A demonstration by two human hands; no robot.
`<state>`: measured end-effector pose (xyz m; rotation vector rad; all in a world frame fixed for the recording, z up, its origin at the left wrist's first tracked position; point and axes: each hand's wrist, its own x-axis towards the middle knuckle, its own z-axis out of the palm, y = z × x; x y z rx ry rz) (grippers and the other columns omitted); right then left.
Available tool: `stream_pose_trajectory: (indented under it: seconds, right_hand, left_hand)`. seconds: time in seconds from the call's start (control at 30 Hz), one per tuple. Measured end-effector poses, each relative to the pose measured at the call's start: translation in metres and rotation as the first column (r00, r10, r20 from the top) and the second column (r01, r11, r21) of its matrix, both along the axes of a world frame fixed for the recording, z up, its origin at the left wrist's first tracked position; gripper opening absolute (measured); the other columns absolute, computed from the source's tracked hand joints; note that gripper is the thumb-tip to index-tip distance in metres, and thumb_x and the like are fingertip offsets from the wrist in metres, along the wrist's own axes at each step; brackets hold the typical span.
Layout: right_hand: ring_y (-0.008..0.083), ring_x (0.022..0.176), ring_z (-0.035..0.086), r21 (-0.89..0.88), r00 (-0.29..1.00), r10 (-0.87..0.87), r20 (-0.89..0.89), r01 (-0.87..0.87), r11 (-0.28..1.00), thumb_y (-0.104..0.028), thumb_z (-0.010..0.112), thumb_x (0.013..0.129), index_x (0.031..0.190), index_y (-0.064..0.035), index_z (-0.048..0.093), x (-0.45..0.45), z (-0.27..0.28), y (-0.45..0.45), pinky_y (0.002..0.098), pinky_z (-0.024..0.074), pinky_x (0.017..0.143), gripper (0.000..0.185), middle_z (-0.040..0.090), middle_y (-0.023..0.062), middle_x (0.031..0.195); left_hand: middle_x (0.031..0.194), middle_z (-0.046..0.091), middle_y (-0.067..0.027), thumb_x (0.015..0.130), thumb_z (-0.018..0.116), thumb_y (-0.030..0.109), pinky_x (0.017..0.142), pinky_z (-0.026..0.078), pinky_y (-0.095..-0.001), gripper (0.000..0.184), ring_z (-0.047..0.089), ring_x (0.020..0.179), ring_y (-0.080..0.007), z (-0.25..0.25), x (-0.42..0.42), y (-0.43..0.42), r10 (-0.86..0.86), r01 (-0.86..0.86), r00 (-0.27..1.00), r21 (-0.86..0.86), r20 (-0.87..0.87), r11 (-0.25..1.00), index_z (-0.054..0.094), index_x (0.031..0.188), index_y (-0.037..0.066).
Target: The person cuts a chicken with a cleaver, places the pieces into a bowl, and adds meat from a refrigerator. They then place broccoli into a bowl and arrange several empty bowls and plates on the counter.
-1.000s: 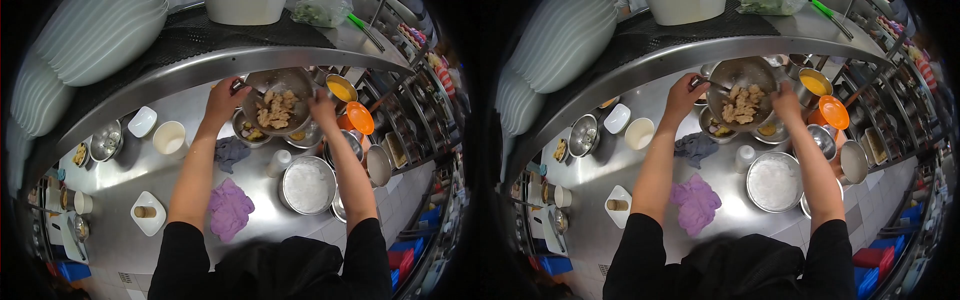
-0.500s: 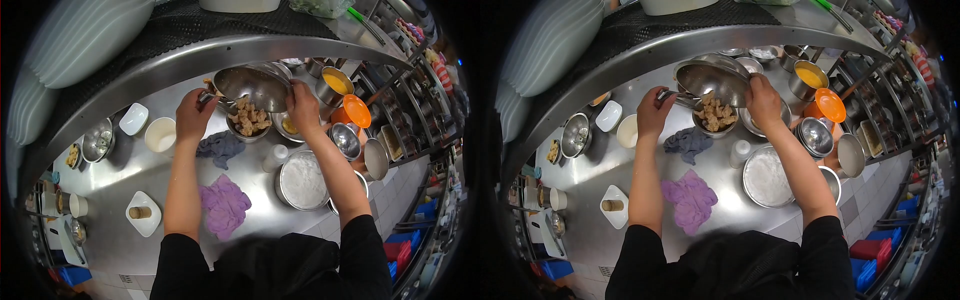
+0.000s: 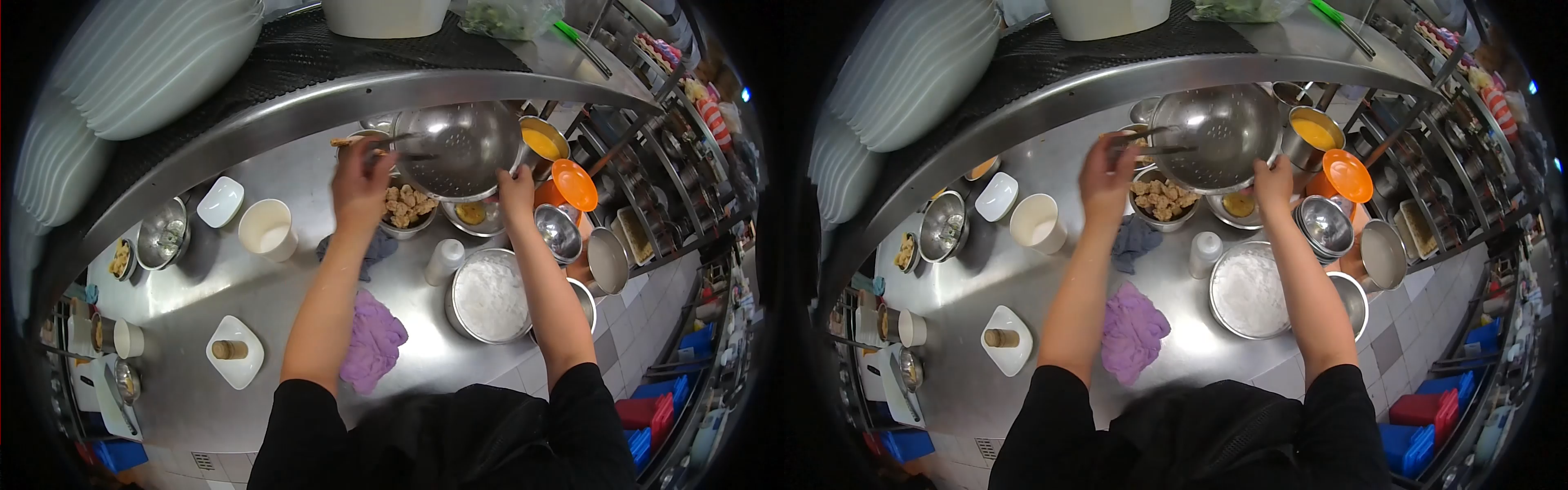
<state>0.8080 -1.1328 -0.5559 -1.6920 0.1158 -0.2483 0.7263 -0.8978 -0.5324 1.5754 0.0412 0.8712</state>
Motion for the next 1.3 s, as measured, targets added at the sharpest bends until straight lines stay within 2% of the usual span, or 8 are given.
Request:
stream_pose_trajectory:
  seconds: [0.07, 0.2, 0.27, 0.37, 0.43, 0.6, 0.9, 1.3]
  right_hand:
    - [0.0218, 0.066, 0.061, 0.149, 0.995, 0.047, -0.085, -0.034, 0.988, -0.010, 0.056, 0.083, 0.091, 0.0026, 0.047, 0.003, -0.023, -0.018, 0.0311, 0.0546, 0.045, 0.018, 0.054, 0.0135, 0.080]
    - [0.0207, 0.064, 0.060, 0.329, 0.972, 0.106, -0.208, -0.032, 0.944, -0.009, 0.052, 0.087, 0.099, 0.0031, 0.043, -0.009, -0.047, -0.045, 0.0299, 0.0576, 0.045, 0.020, 0.053, 0.0125, 0.084]
    - [0.0230, 0.066, 0.062, 0.355, 0.968, 0.097, -0.230, -0.009, 0.935, -0.005, 0.048, 0.088, 0.110, 0.0029, 0.038, -0.012, -0.058, -0.051, 0.0310, 0.0588, 0.047, 0.025, 0.054, 0.0141, 0.090]
    - [0.0262, 0.071, 0.063, 0.473, 0.957, 0.123, -0.262, 0.016, 0.881, -0.004, 0.047, 0.088, 0.115, 0.0025, 0.036, -0.013, -0.073, -0.048, 0.0322, 0.0599, 0.052, 0.029, 0.054, 0.0165, 0.096]
    - [0.0289, 0.076, 0.063, 0.466, 0.952, 0.099, -0.290, 0.050, 0.883, -0.003, 0.047, 0.089, 0.117, 0.0033, 0.035, -0.019, -0.068, -0.043, 0.0342, 0.0602, 0.057, 0.032, 0.053, 0.0192, 0.101]
    - [0.0401, 0.095, 0.059, 0.608, 0.854, 0.321, -0.409, -0.007, 0.794, -0.008, 0.051, 0.090, 0.125, 0.0084, 0.029, -0.007, -0.087, -0.072, 0.0424, 0.0574, 0.077, 0.044, 0.041, 0.0281, 0.119]
    - [0.0317, 0.084, 0.066, 0.485, 0.875, 0.373, -0.309, -0.192, 0.853, -0.010, 0.050, 0.091, 0.134, 0.0045, 0.026, -0.111, -0.025, -0.113, 0.0370, 0.0581, 0.074, 0.051, 0.048, 0.0218, 0.116]
    - [0.0214, 0.077, 0.064, 0.227, 0.907, 0.375, -0.195, -0.330, 0.916, -0.012, 0.052, 0.088, 0.126, 0.0026, 0.040, -0.183, -0.017, -0.086, 0.0294, 0.0551, 0.059, 0.042, 0.058, 0.0148, 0.103]
  left_hand:
    - [0.104, 0.060, -0.0120, 0.084, 0.067, 0.028, 0.071, 0.050, -0.0297, 0.042, 0.062, 0.079, -0.0193, -0.009, 0.010, -0.018, 0.013, 0.041, 0.992, 0.429, -0.123, 0.902, 0.054, 0.117, 0.006]
    - [0.097, 0.061, -0.0142, 0.086, 0.063, 0.029, 0.076, 0.049, -0.0322, 0.046, 0.062, 0.087, -0.0229, -0.051, 0.008, -0.010, 0.228, -0.139, 0.950, 0.363, -0.215, 0.921, 0.050, 0.119, 0.000]
    - [0.090, 0.061, -0.0168, 0.085, 0.064, 0.034, 0.065, 0.052, -0.0320, 0.051, 0.064, 0.074, -0.0228, -0.102, 0.001, 0.013, 0.496, -0.208, 0.773, 0.581, -0.396, 0.787, 0.049, 0.117, -0.003]
    - [0.079, 0.061, -0.0173, 0.085, 0.062, 0.036, 0.050, 0.053, -0.0323, 0.051, 0.063, 0.058, -0.0222, -0.156, 0.000, 0.022, 0.252, 0.005, 0.684, 0.349, -0.685, 0.937, 0.051, 0.111, -0.007]
    - [0.076, 0.062, -0.0182, 0.086, 0.060, 0.032, 0.039, 0.051, -0.0324, 0.046, 0.059, 0.045, -0.0213, -0.142, -0.003, 0.007, -0.148, 0.049, 0.584, -0.148, -0.798, 0.988, 0.051, 0.107, -0.008]
    - [0.070, 0.063, -0.0204, 0.085, 0.056, 0.024, 0.042, 0.053, -0.0335, 0.037, 0.063, 0.048, -0.0247, -0.133, 0.016, -0.005, -0.145, -0.036, 0.605, -0.209, -0.783, 0.977, 0.055, 0.094, -0.011]
    - [0.072, 0.064, -0.0219, 0.083, 0.052, 0.017, 0.045, 0.053, -0.0331, 0.032, 0.065, 0.050, -0.0276, -0.131, 0.012, -0.002, -0.059, -0.077, 0.717, -0.163, -0.695, 0.984, 0.056, 0.088, -0.014]
    - [0.081, 0.064, -0.0189, 0.083, 0.055, 0.021, 0.045, 0.054, -0.0292, 0.035, 0.064, 0.051, -0.0251, -0.005, -0.063, 0.116, -0.079, -0.017, 0.804, -0.156, -0.590, 0.988, 0.055, 0.097, -0.012]
